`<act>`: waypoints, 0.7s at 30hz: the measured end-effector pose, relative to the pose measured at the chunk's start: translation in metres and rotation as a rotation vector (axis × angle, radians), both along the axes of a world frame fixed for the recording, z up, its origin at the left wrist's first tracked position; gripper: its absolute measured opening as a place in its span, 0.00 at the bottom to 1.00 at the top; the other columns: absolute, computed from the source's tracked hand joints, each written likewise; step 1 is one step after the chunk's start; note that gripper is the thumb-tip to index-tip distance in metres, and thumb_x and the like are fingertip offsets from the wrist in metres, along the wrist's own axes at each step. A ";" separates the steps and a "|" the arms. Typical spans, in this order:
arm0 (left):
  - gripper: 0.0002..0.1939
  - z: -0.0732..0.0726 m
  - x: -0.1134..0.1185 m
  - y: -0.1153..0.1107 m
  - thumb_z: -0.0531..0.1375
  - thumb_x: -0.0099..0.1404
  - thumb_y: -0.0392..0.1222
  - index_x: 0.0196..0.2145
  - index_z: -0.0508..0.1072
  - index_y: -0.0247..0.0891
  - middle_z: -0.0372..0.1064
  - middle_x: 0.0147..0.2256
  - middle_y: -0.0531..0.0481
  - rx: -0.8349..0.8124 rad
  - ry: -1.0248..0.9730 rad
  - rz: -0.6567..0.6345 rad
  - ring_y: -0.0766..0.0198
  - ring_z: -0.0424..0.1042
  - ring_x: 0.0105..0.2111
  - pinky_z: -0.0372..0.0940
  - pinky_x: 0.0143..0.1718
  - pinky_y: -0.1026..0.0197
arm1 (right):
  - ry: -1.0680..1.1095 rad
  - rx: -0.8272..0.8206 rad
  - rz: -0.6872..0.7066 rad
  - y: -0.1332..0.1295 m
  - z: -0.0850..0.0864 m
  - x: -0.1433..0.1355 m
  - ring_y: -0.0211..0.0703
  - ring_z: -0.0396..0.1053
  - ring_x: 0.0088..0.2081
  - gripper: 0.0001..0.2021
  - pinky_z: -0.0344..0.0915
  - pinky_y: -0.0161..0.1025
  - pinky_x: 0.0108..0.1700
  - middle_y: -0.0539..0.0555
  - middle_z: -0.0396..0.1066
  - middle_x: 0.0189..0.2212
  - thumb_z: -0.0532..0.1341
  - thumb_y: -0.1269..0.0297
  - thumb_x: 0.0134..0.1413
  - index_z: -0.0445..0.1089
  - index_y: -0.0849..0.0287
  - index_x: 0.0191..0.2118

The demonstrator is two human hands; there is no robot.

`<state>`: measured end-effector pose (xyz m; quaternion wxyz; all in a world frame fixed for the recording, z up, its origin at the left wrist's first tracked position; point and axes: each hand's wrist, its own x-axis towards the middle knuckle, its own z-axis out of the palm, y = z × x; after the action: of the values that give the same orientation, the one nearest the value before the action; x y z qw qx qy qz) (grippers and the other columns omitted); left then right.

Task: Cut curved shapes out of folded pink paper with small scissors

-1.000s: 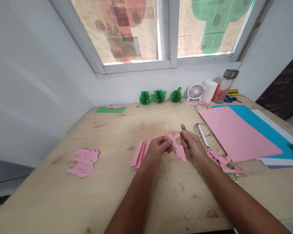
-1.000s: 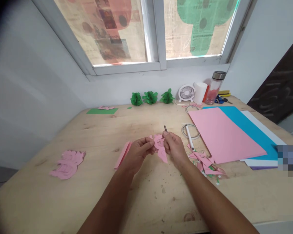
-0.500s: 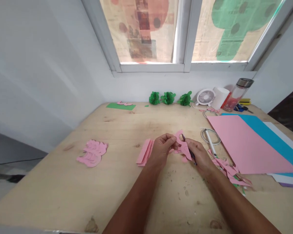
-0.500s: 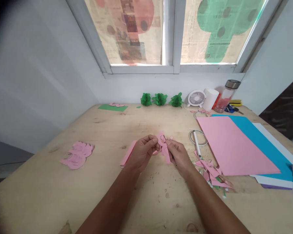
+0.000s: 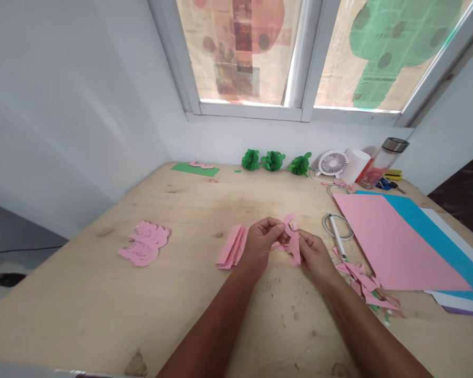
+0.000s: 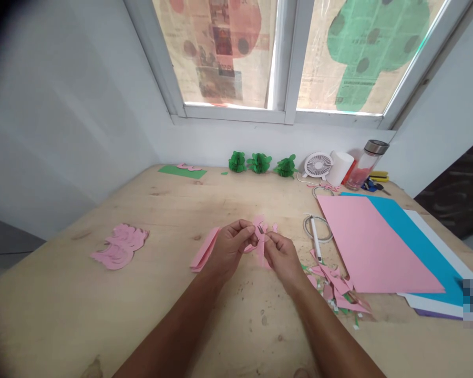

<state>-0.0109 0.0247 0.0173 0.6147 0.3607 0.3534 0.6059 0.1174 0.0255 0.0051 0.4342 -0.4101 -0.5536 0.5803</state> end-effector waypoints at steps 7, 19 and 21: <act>0.07 -0.002 0.001 0.000 0.61 0.53 0.41 0.24 0.68 0.34 0.65 0.21 0.53 -0.008 0.005 0.025 0.69 0.64 0.23 0.60 0.31 0.64 | 0.003 0.030 -0.024 -0.001 -0.003 -0.001 0.32 0.44 0.18 0.17 0.43 0.33 0.21 0.44 0.51 0.15 0.54 0.53 0.54 0.58 0.59 0.21; 0.08 -0.007 0.012 0.001 0.62 0.50 0.41 0.23 0.67 0.34 0.60 0.18 0.55 -0.050 -0.034 0.108 0.71 0.59 0.20 0.56 0.25 0.65 | -0.035 0.038 -0.046 -0.001 -0.006 -0.003 0.34 0.45 0.18 0.18 0.43 0.33 0.20 0.44 0.48 0.13 0.53 0.50 0.53 0.63 0.59 0.23; 0.08 -0.007 0.013 0.001 0.62 0.49 0.41 0.22 0.67 0.34 0.60 0.17 0.55 -0.057 -0.044 0.119 0.71 0.59 0.20 0.56 0.26 0.65 | -0.040 0.042 -0.063 -0.001 -0.008 -0.002 0.34 0.45 0.18 0.18 0.44 0.32 0.20 0.45 0.50 0.14 0.54 0.49 0.53 0.64 0.60 0.24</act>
<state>0.0019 0.0255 0.0108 0.5951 0.3080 0.3779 0.6389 0.1151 0.0246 -0.0027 0.4496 -0.4296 -0.5610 0.5465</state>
